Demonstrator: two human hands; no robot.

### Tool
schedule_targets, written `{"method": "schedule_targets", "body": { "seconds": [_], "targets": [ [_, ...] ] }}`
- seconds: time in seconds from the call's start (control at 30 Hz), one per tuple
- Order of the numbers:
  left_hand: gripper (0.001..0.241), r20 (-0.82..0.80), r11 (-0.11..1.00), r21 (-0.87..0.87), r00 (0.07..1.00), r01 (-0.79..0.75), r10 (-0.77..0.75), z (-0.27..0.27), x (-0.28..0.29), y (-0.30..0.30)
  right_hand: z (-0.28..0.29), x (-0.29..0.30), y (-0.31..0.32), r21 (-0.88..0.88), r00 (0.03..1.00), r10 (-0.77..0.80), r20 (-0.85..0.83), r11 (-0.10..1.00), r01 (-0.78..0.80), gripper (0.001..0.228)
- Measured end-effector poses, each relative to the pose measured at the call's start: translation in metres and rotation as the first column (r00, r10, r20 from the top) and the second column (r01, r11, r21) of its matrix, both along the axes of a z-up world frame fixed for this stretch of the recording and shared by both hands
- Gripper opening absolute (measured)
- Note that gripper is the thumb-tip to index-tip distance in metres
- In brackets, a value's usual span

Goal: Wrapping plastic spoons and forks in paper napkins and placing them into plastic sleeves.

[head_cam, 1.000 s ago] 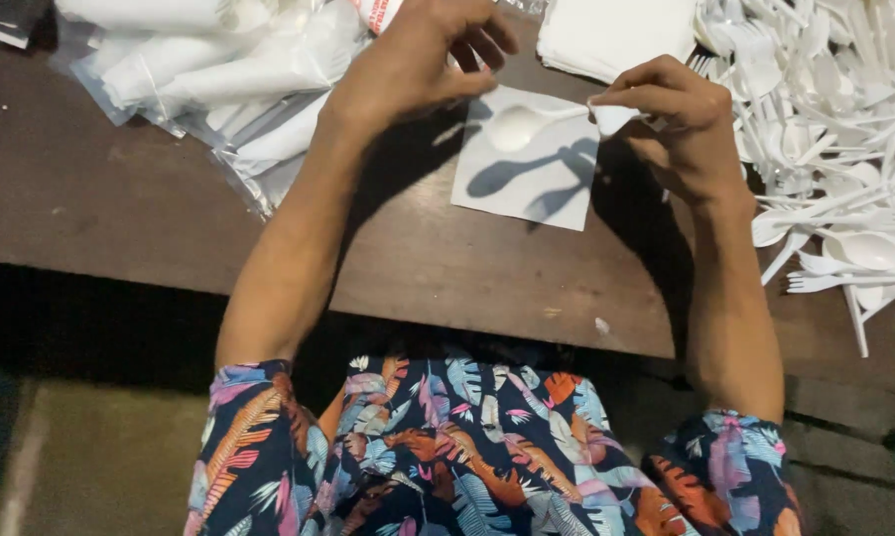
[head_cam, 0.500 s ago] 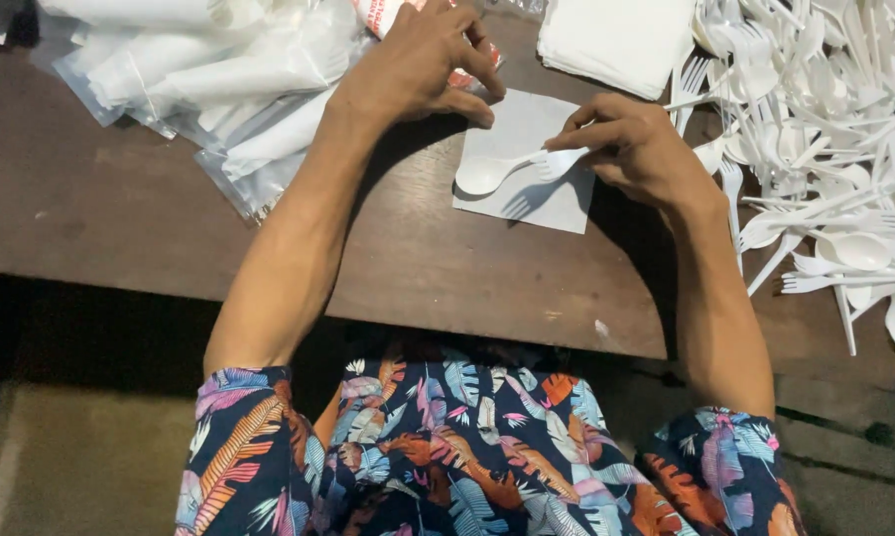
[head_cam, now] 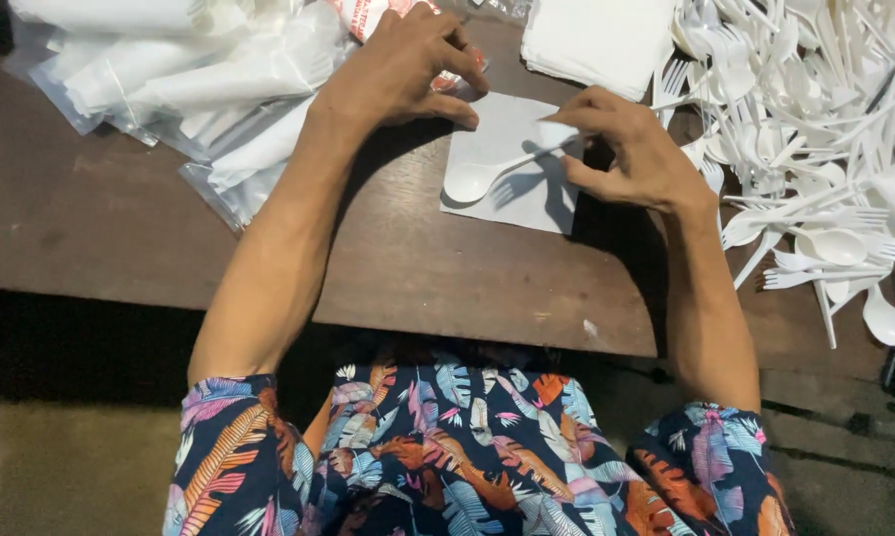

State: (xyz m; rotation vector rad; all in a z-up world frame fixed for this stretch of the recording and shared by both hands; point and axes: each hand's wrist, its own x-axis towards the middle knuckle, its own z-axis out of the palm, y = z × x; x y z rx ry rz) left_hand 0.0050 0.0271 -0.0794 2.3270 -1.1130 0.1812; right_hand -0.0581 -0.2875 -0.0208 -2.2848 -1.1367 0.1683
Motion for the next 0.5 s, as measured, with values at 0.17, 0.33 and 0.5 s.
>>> {"method": "schedule_targets", "body": {
  "seconds": [0.17, 0.33, 0.5],
  "targets": [
    [0.029, 0.001, 1.0, -0.03, 1.0, 0.001, -0.001, 0.01, -0.002, 0.002, 0.026, -0.013, 0.011, -0.058, 0.977, -0.2, -0.075, 0.979, 0.196, 0.035],
    [0.017, 0.073, 0.947, -0.303, 0.993, 0.111, -0.093, 0.056, -0.023, 0.007, 0.028, -0.01, 0.023, -0.219, 0.964, -0.237, -0.12, 0.953, 0.208, 0.027],
    [0.026, -0.484, 0.994, -0.108, 0.873, 0.004, -0.056, 0.092, -0.056, 0.002, 0.022, -0.003, 0.022, -0.087, 0.995, 0.095, 0.02, 0.992, -0.093, 0.035]
  ]
}}
